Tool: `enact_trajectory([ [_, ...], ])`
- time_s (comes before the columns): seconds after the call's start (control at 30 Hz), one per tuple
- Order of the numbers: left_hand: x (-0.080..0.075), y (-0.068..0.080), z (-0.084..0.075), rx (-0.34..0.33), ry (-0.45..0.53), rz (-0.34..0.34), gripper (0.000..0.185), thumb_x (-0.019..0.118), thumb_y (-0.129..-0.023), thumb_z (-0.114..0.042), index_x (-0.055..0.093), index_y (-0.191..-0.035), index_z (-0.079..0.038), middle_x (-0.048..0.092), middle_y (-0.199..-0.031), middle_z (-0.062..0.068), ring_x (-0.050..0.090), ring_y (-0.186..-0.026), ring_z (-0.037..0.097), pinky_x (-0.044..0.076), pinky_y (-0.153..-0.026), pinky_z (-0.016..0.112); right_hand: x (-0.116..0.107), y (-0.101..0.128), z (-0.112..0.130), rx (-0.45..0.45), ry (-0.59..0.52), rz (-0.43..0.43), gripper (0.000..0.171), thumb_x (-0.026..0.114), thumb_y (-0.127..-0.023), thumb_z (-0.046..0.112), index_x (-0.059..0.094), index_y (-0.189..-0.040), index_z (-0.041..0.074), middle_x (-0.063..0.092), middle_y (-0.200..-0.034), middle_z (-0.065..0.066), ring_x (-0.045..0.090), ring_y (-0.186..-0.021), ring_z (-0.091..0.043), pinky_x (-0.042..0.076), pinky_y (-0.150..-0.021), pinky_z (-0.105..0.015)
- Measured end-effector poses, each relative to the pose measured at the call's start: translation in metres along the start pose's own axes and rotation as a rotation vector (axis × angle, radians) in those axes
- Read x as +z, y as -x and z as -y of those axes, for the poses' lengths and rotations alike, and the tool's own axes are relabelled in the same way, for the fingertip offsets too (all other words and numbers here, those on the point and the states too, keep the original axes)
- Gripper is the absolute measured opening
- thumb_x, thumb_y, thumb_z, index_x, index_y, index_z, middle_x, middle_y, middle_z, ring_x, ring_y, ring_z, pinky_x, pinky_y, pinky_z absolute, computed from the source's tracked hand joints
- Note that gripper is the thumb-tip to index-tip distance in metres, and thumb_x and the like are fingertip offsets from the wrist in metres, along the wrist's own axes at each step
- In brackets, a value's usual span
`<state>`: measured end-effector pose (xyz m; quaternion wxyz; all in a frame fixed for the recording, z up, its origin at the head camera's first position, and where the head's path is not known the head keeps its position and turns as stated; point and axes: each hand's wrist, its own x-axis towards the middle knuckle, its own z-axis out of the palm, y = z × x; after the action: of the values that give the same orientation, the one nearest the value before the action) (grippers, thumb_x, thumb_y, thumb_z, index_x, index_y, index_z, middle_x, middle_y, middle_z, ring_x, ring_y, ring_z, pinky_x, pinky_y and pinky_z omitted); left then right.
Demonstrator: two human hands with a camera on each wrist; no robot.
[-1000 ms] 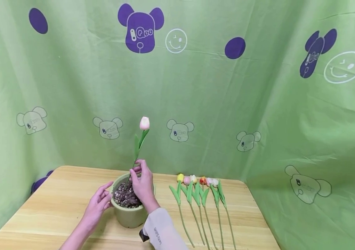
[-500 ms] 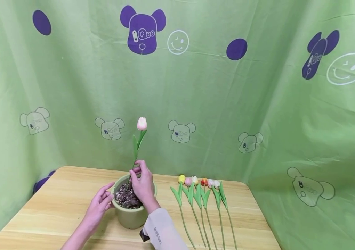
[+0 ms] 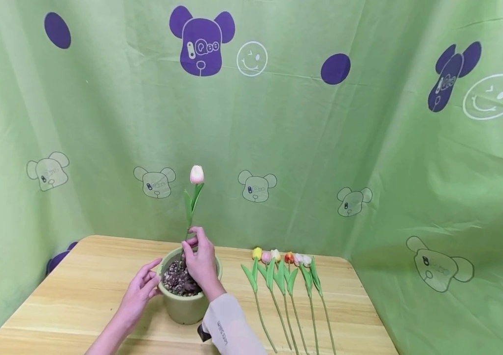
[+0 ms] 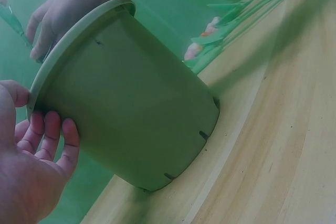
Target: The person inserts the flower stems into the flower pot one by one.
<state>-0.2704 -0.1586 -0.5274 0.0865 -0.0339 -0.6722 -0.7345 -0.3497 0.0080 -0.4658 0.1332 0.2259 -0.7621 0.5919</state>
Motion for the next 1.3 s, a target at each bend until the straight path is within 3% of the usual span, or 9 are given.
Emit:
enact_trajectory([
  [0.27, -0.0001, 0.0003, -0.0019, -0.008, -0.003, 0.003, 0.056, 0.053, -0.103, -0.004, 0.036, -0.156, 0.000, 0.063, -0.107, 0.017, 0.066, -0.090, 0.013, 0.062, -0.086, 0.025, 0.0008, -0.0018, -0.0010, 0.003, -0.012, 0.028, 0.028, 0.066, -0.099, 0.007, 0.057, -0.125, 0.011, 0.066, -0.100, -0.015, 0.072, -0.081, -0.041, 0.067, -0.072, -0.045],
  [0.47, 0.0001, 0.0008, -0.0008, -0.020, 0.008, 0.004, 0.055, 0.053, -0.103, -0.003, 0.037, -0.156, -0.001, 0.063, -0.108, 0.020, 0.066, -0.090, 0.015, 0.062, -0.086, 0.026, 0.0017, -0.0016, -0.0021, 0.043, 0.019, 0.055, 0.028, 0.065, -0.100, 0.008, 0.058, -0.126, 0.013, 0.067, -0.100, -0.010, 0.073, -0.080, -0.036, 0.067, -0.071, -0.042],
  [0.63, 0.0003, 0.0006, -0.0005, -0.024, 0.011, 0.004, 0.056, 0.053, -0.103, -0.004, 0.036, -0.157, -0.002, 0.063, -0.108, 0.019, 0.066, -0.091, 0.015, 0.062, -0.086, 0.026, 0.0028, -0.0016, -0.0035, 0.034, 0.016, 0.074, 0.026, 0.066, -0.099, 0.007, 0.058, -0.124, 0.012, 0.068, -0.100, -0.012, 0.072, -0.082, -0.043, 0.067, -0.071, -0.042],
  [0.77, 0.0008, 0.0000, -0.0017, -0.028, 0.019, -0.001, 0.055, 0.053, -0.103, -0.004, 0.037, -0.156, -0.003, 0.062, -0.107, 0.019, 0.066, -0.092, 0.015, 0.062, -0.087, 0.026, 0.0035, -0.0026, -0.0033, 0.019, 0.002, 0.081, 0.025, 0.066, -0.099, 0.007, 0.059, -0.122, 0.011, 0.068, -0.100, -0.014, 0.071, -0.075, -0.028, 0.067, -0.072, -0.043],
  [0.87, 0.0004, -0.0002, -0.0021, -0.020, 0.016, -0.001, 0.056, 0.053, -0.103, -0.003, 0.037, -0.156, -0.001, 0.062, -0.107, 0.018, 0.066, -0.092, 0.015, 0.062, -0.087, 0.026, 0.0049, -0.0036, -0.0029, 0.017, -0.003, 0.093, 0.024, 0.066, -0.099, 0.006, 0.059, -0.122, 0.010, 0.069, -0.100, -0.015, 0.071, -0.075, -0.026, 0.067, -0.072, -0.043],
  [0.9, 0.0003, 0.0001, -0.0023, -0.016, 0.014, 0.002, 0.056, 0.053, -0.103, -0.004, 0.036, -0.156, -0.001, 0.062, -0.107, 0.018, 0.066, -0.092, 0.015, 0.062, -0.086, 0.026, 0.0053, -0.0037, -0.0028, 0.015, 0.000, 0.099, 0.024, 0.066, -0.099, 0.006, 0.059, -0.122, 0.010, 0.069, -0.100, -0.016, 0.072, -0.076, -0.030, 0.067, -0.072, -0.043],
  [1.0, 0.0002, 0.0000, -0.0025, -0.020, 0.014, -0.003, 0.056, 0.053, -0.103, -0.003, 0.037, -0.156, -0.002, 0.062, -0.107, 0.018, 0.066, -0.091, 0.015, 0.062, -0.086, 0.026, 0.0064, -0.0044, -0.0027, 0.008, 0.021, 0.118, 0.023, 0.066, -0.099, 0.005, 0.059, -0.121, 0.009, 0.070, -0.100, -0.015, 0.073, -0.081, -0.038, 0.067, -0.072, -0.040],
  [1.3, 0.0019, 0.0004, -0.0024, -0.014, 0.009, -0.014, 0.054, 0.053, -0.103, -0.002, 0.038, -0.155, -0.002, 0.062, -0.107, 0.017, 0.066, -0.090, 0.014, 0.062, -0.085, 0.026, 0.0081, -0.0072, -0.0015, -0.037, 0.110, 0.152, 0.022, 0.065, -0.099, 0.006, 0.060, -0.121, 0.008, 0.070, -0.098, -0.011, 0.072, -0.080, -0.024, 0.063, -0.069, -0.022],
])
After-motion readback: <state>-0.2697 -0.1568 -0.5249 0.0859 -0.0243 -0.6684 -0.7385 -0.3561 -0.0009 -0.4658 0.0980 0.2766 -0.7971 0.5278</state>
